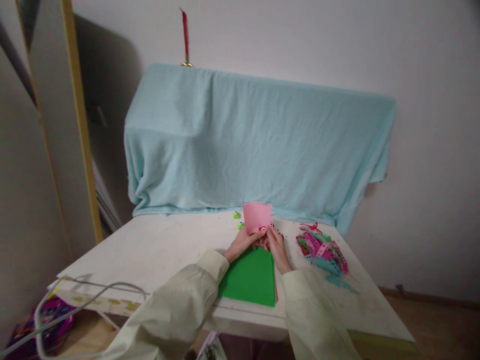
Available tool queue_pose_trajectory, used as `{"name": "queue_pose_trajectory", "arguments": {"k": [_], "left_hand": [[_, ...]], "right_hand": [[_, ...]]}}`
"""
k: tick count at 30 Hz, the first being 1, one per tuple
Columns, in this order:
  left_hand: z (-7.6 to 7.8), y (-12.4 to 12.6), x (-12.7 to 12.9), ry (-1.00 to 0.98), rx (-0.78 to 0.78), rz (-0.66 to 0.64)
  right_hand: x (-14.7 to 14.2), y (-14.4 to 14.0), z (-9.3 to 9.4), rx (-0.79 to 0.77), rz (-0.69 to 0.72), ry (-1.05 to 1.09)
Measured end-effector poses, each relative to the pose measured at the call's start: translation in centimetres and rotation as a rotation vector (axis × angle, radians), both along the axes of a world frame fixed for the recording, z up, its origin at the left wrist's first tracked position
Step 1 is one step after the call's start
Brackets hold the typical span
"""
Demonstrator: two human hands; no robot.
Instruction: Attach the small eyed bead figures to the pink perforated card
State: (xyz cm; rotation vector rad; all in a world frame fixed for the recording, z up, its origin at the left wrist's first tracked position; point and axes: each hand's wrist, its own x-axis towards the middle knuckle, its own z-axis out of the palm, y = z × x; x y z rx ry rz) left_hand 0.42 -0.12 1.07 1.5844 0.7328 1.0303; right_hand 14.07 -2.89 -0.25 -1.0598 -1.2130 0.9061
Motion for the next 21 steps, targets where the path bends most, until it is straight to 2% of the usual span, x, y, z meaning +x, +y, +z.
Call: {"name": "queue_pose_trajectory", "arguments": {"k": [5, 12, 18, 21], "left_hand": [[0.1, 0.1, 0.0, -0.022, -0.020, 0.006], [-0.8, 0.8, -0.1, -0.016, -0.026, 0.043], [-1.0, 0.7, 0.0, -0.003, 0.000, 0.050], [-0.8, 0.6, 0.0, -0.017, -0.006, 0.024]], "right_hand": [[0.0, -0.1, 0.2, 0.017, -0.009, -0.009], [0.4, -0.2, 0.5, 0.074, -0.071, -0.039], [0.6, -0.2, 0.4, 0.122, -0.211, -0.151], [0.7, -0.1, 0.2, 0.124, -0.234, -0.165]]}}
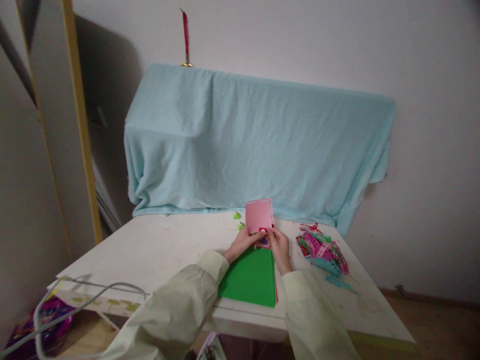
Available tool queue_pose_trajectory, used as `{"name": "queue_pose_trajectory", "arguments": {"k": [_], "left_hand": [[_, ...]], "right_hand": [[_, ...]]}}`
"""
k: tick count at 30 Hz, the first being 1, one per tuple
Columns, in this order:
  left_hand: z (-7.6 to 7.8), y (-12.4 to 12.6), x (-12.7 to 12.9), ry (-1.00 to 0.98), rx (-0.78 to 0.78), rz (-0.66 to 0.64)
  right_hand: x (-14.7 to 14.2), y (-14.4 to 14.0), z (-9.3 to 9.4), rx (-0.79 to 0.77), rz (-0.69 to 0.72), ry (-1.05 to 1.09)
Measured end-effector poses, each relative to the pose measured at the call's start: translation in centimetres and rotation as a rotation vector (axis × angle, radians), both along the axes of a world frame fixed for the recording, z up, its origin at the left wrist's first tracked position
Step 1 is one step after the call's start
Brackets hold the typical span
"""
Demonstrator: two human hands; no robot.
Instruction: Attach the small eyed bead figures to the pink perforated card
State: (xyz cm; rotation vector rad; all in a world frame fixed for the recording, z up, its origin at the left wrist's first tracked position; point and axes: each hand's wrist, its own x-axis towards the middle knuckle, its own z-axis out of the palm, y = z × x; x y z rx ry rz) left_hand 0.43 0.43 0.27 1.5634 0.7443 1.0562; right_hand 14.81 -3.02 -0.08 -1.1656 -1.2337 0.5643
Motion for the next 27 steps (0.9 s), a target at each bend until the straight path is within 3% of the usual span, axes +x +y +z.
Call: {"name": "queue_pose_trajectory", "arguments": {"k": [15, 27], "left_hand": [[1.1, -0.7, -0.1, 0.022, 0.009, -0.010], [0.8, -0.5, -0.1, 0.029, 0.017, 0.001]], "right_hand": [[0.4, 0.4, -0.6, -0.016, 0.013, 0.023], [-0.1, -0.4, 0.3, 0.002, 0.014, 0.048]]}}
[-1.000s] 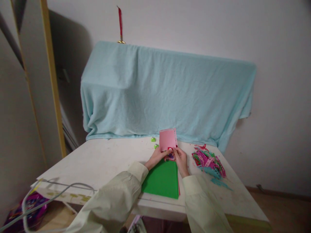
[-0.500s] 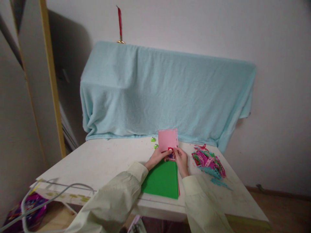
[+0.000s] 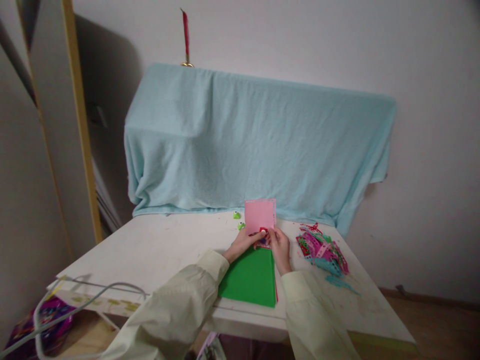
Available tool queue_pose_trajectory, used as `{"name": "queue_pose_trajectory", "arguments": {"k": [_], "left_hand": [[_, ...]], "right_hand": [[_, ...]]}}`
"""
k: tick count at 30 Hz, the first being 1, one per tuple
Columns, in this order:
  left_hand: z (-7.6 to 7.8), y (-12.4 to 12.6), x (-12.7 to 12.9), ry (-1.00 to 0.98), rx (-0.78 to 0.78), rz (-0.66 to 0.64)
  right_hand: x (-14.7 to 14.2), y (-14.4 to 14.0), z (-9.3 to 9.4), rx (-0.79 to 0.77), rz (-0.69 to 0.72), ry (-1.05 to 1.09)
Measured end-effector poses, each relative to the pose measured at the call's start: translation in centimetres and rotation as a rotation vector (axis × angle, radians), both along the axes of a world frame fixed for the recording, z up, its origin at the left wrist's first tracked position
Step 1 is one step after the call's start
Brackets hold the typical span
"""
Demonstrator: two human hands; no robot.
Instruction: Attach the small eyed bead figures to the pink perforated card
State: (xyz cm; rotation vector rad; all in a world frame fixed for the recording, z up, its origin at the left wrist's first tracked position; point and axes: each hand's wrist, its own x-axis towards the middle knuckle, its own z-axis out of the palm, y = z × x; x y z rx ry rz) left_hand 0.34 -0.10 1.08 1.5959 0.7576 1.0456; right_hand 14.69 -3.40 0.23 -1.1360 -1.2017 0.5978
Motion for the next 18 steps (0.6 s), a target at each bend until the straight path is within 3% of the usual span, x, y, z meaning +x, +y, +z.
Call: {"name": "queue_pose_trajectory", "arguments": {"k": [9, 18], "left_hand": [[-0.9, 0.7, 0.3, -0.060, -0.039, 0.010], [-0.6, 0.5, -0.1, -0.134, -0.144, -0.003]], "right_hand": [[0.1, -0.4, 1.0, -0.017, -0.013, 0.032], [0.2, 0.5, -0.3, -0.027, -0.017, 0.050]]}}
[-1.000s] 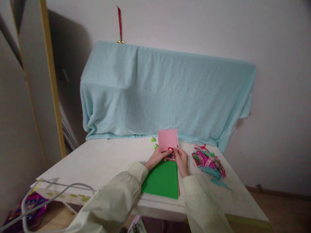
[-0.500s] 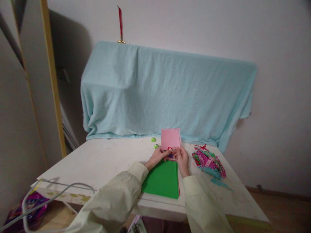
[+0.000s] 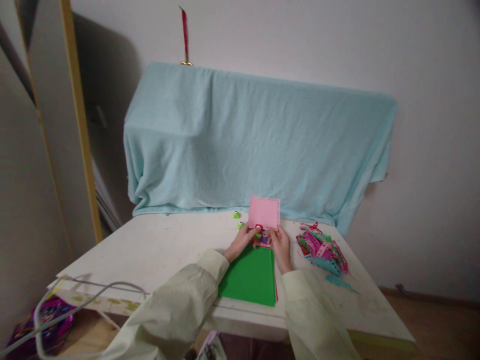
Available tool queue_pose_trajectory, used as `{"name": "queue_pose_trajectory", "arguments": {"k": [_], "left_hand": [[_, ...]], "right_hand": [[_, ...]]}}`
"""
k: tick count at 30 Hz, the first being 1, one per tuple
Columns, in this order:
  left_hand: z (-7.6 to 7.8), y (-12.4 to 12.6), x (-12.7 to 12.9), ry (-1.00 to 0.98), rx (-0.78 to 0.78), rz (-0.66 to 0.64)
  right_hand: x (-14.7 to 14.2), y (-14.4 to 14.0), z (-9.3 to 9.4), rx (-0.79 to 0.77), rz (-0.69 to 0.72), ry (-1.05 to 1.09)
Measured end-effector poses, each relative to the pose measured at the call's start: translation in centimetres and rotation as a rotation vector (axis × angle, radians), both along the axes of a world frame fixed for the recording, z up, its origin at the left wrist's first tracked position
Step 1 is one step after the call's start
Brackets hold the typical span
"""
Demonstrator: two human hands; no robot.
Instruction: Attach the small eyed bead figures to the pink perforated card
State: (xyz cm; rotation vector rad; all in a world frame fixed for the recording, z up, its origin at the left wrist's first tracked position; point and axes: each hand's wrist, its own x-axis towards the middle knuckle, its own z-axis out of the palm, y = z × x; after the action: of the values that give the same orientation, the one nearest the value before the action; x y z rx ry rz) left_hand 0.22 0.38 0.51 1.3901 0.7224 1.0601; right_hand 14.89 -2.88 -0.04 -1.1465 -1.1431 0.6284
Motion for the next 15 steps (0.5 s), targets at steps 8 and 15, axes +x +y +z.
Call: {"name": "queue_pose_trajectory", "arguments": {"k": [8, 15], "left_hand": [[0.28, -0.21, -0.20, -0.100, -0.119, 0.003], [0.32, -0.12, -0.08, -0.063, -0.081, 0.031]], "right_hand": [[0.11, 0.27, -0.81, 0.005, 0.012, -0.023], [-0.10, 0.06, -0.51, 0.006, 0.050, -0.051]]}}
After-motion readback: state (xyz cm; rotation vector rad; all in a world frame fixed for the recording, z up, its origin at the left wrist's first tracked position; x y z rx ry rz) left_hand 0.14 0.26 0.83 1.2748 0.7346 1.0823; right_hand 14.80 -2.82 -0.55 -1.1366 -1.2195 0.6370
